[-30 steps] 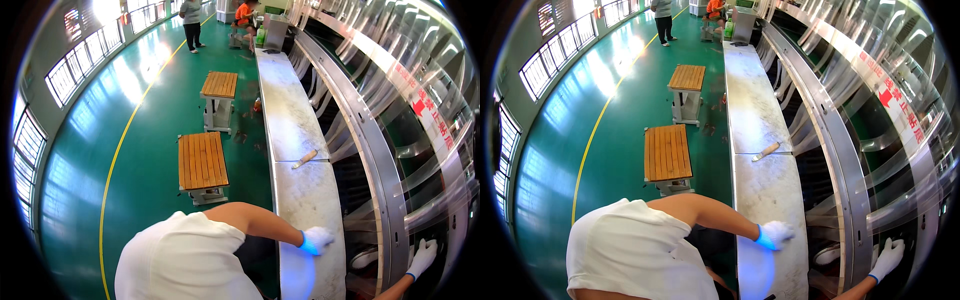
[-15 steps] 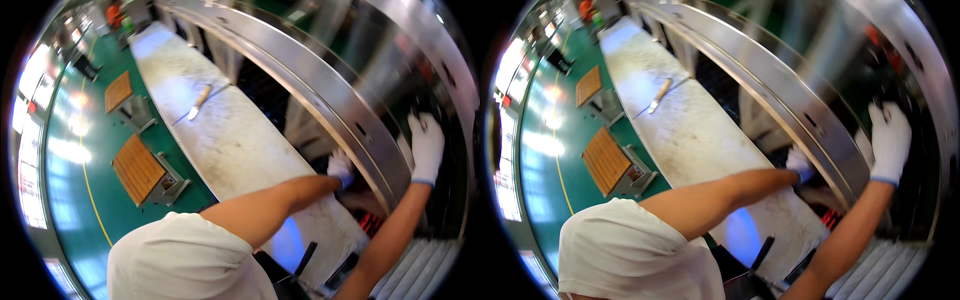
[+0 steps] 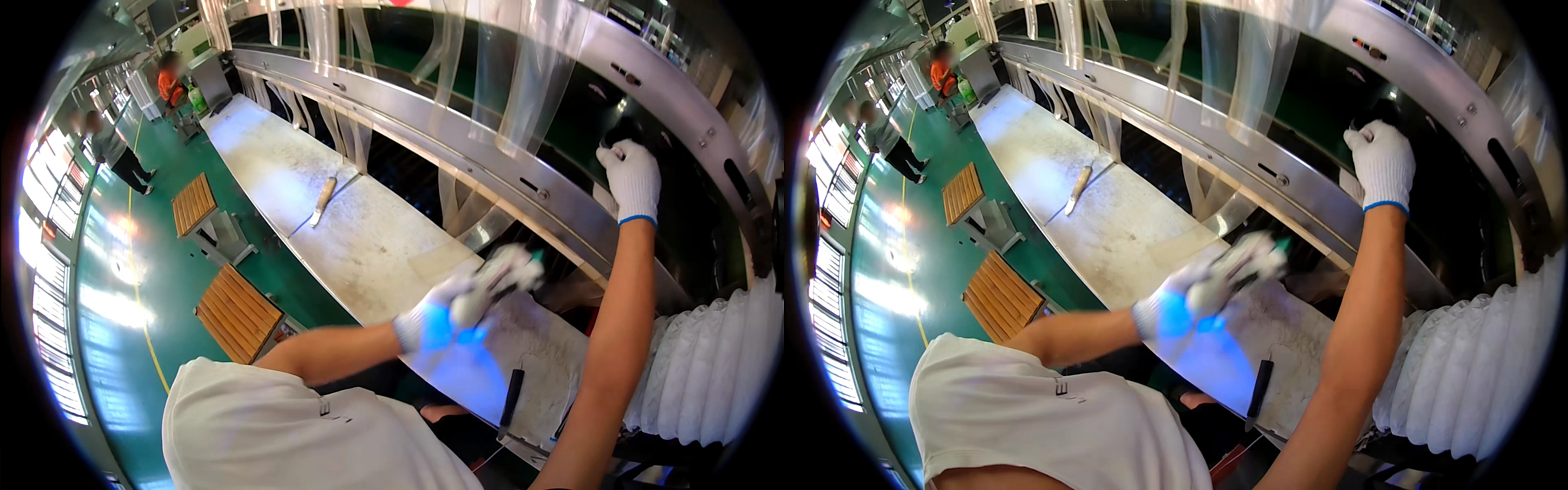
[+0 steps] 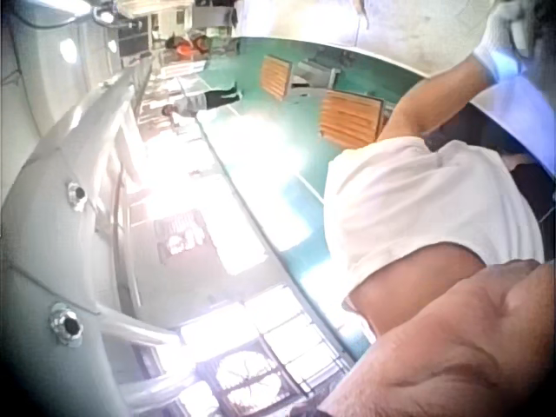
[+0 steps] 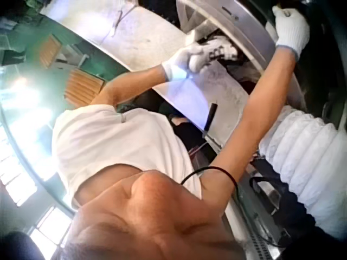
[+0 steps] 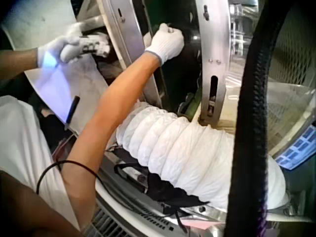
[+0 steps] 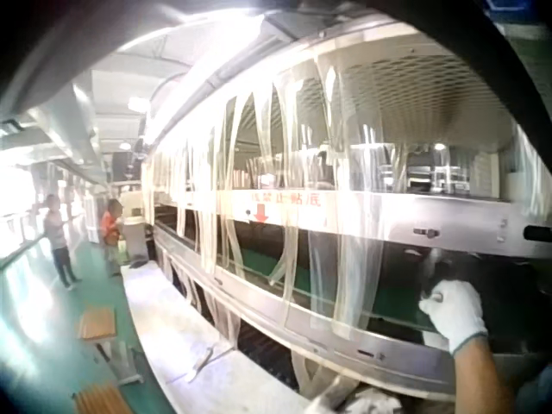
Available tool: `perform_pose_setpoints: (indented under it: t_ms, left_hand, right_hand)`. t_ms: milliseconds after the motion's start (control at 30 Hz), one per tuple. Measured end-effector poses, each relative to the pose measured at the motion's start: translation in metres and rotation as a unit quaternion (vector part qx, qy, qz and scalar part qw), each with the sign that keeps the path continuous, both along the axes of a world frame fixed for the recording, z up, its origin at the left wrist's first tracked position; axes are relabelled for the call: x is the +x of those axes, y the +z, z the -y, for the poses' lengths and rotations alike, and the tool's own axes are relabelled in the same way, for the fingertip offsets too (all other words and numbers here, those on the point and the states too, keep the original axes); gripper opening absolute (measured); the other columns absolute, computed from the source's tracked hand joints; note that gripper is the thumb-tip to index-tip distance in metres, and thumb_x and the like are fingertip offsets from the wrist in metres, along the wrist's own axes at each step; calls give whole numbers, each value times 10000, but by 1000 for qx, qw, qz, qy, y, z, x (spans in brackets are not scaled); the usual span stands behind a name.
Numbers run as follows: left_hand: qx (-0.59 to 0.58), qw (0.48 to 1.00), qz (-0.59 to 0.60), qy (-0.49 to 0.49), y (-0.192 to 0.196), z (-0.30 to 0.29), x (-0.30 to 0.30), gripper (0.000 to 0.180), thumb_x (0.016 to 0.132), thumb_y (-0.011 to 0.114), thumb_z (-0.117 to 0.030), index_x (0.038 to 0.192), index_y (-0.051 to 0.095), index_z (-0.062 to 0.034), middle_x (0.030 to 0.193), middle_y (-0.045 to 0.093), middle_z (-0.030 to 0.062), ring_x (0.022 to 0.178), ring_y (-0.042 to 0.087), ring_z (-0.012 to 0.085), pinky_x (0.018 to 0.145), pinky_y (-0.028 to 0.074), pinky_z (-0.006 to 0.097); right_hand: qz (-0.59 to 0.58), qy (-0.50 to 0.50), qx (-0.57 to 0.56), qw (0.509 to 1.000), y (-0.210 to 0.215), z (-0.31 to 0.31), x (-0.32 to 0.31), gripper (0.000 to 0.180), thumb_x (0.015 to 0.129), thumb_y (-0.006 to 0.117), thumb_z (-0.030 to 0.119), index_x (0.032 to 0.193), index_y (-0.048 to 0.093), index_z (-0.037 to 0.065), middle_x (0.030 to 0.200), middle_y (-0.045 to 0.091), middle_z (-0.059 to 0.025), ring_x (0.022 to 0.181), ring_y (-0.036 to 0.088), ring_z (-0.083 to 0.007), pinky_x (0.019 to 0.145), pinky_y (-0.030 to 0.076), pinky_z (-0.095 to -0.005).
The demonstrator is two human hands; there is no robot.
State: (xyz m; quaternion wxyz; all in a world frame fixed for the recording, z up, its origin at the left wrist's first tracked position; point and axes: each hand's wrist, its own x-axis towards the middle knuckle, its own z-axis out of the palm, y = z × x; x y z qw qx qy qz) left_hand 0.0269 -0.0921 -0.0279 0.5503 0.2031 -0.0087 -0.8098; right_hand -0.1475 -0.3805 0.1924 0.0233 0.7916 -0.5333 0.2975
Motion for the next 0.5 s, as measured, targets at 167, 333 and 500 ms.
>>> perform_pose_setpoints:
  t_ms: [167, 333, 500]
  left_hand:
    - [77, 972, 68, -210, -49, -165, 21, 667, 1035, 802, -238, 1589, 531, 13, 1454, 695, 240, 1334, 707, 406, 1136, 596, 540]
    - [100, 993, 61, -29, -100, -181, 15, 584, 988, 679, 47, 1556, 539, 53, 1493, 660, 209, 1350, 690, 361, 1168, 595, 465]
    - [67, 998, 9, 11, -118, -177, -6, 593, 1020, 750, -54, 1580, 558, -10, 1493, 684, 158, 1328, 705, 307, 1156, 602, 431]
  right_hand:
    - [25, 90, -68, 993, -3, 0, 9, 400, 1011, 755, 398, 1176, 836, 43, 1157, 804, -229, 1087, 761, -442, 949, 597, -481]
    - [188, 158, -103, 964, -20, -71, 13, 327, 1071, 739, 243, 1271, 809, -7, 1209, 819, -221, 1093, 786, -384, 992, 597, -413]
    - [10, 201, -267, 942, -109, -263, -33, 311, 1088, 743, 179, 1317, 768, -30, 1390, 768, -241, 1315, 710, -474, 1191, 522, -594]
